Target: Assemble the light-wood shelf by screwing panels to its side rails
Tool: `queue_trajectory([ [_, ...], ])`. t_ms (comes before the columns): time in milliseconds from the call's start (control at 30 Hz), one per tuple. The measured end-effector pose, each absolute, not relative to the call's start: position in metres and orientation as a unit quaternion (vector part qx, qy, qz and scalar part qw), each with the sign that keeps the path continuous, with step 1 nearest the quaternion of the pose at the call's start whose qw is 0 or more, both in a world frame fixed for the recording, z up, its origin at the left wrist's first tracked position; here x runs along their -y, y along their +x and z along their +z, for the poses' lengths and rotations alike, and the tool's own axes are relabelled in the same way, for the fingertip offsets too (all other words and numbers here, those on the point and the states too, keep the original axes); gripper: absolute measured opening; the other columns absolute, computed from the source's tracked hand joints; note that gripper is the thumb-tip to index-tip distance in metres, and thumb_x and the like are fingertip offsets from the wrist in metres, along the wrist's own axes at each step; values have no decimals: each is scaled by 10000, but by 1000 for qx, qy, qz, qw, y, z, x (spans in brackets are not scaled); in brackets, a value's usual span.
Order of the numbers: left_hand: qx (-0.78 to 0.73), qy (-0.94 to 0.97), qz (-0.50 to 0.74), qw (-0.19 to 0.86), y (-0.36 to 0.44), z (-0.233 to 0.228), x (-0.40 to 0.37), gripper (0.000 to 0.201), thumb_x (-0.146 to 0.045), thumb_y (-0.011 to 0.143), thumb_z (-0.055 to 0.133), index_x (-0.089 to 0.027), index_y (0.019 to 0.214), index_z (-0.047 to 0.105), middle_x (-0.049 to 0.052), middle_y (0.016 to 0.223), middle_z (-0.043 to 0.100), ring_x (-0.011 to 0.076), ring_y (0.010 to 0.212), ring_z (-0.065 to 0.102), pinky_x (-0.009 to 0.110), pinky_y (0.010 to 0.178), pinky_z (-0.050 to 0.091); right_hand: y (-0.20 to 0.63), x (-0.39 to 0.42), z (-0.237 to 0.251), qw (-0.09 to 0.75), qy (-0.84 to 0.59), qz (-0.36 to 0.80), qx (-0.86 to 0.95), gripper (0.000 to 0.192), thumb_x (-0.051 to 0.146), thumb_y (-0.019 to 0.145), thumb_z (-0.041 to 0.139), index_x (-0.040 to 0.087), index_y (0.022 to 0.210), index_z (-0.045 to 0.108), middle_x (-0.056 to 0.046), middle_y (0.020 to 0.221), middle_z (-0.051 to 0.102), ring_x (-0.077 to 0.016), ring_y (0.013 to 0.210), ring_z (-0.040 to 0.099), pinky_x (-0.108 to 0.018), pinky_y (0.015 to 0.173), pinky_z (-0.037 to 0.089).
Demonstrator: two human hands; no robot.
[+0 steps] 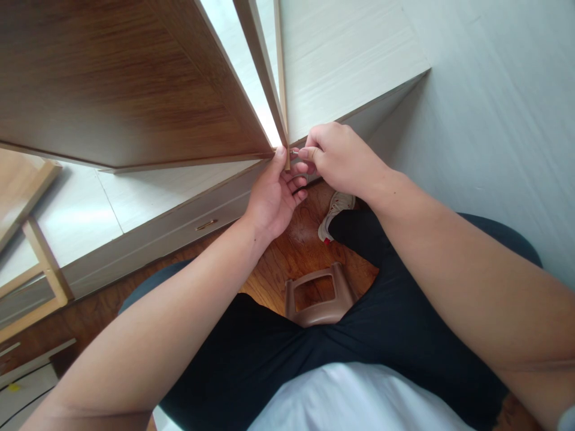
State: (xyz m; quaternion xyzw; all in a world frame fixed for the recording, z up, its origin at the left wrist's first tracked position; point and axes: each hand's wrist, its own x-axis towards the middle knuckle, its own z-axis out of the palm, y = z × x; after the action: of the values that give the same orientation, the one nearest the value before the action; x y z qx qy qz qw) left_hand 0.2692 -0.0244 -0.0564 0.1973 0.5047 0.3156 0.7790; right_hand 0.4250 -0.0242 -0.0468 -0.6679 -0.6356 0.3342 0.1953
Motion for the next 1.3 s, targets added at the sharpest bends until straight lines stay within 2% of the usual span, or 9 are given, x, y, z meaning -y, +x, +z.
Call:
queue_trajectory([
  [200, -500, 212, 315, 778, 269, -58, 25, 429, -653, 985, 638, -231, 986, 710, -21, 725, 721, 79, 591, 628, 183, 528, 433, 426, 22, -49, 192, -666, 339, 636, 351, 321, 1019, 609, 225, 683, 572, -67, 717, 667, -221, 711, 588, -357, 700, 401],
  [667, -502, 207, 316, 778, 268, -58, 25, 431, -660, 969, 659, -233, 980, 714, -28, 719, 709, 75, 589, 627, 190, 538, 444, 425, 23, -49, 183, -674, 328, 636, 319, 357, 1021, 603, 224, 733, 634, -70, 739, 691, -231, 752, 614, -350, 698, 419],
  [967, -498, 197, 320, 782, 268, -58, 25, 412, -654, 956, 680, -244, 976, 719, -30, 706, 707, 88, 591, 638, 211, 525, 452, 425, 23, -46, 183, -670, 331, 638, 331, 318, 1018, 589, 229, 700, 571, -64, 738, 685, -210, 702, 572, -351, 659, 377],
  [1167, -514, 204, 311, 773, 269, -57, 25, 422, -653, 970, 659, -236, 934, 709, -18, 710, 714, 95, 605, 642, 201, 533, 443, 425, 23, -48, 186, -674, 337, 630, 340, 383, 1018, 616, 234, 712, 604, -73, 724, 690, -242, 761, 612, -352, 685, 407],
  [1300, -491, 197, 323, 785, 269, -58, 25, 422, -653, 954, 685, -233, 938, 708, -33, 705, 705, 76, 570, 616, 204, 515, 448, 425, 23, -48, 190, -672, 336, 632, 349, 338, 1018, 611, 231, 687, 578, -69, 737, 693, -229, 728, 604, -356, 689, 397],
])
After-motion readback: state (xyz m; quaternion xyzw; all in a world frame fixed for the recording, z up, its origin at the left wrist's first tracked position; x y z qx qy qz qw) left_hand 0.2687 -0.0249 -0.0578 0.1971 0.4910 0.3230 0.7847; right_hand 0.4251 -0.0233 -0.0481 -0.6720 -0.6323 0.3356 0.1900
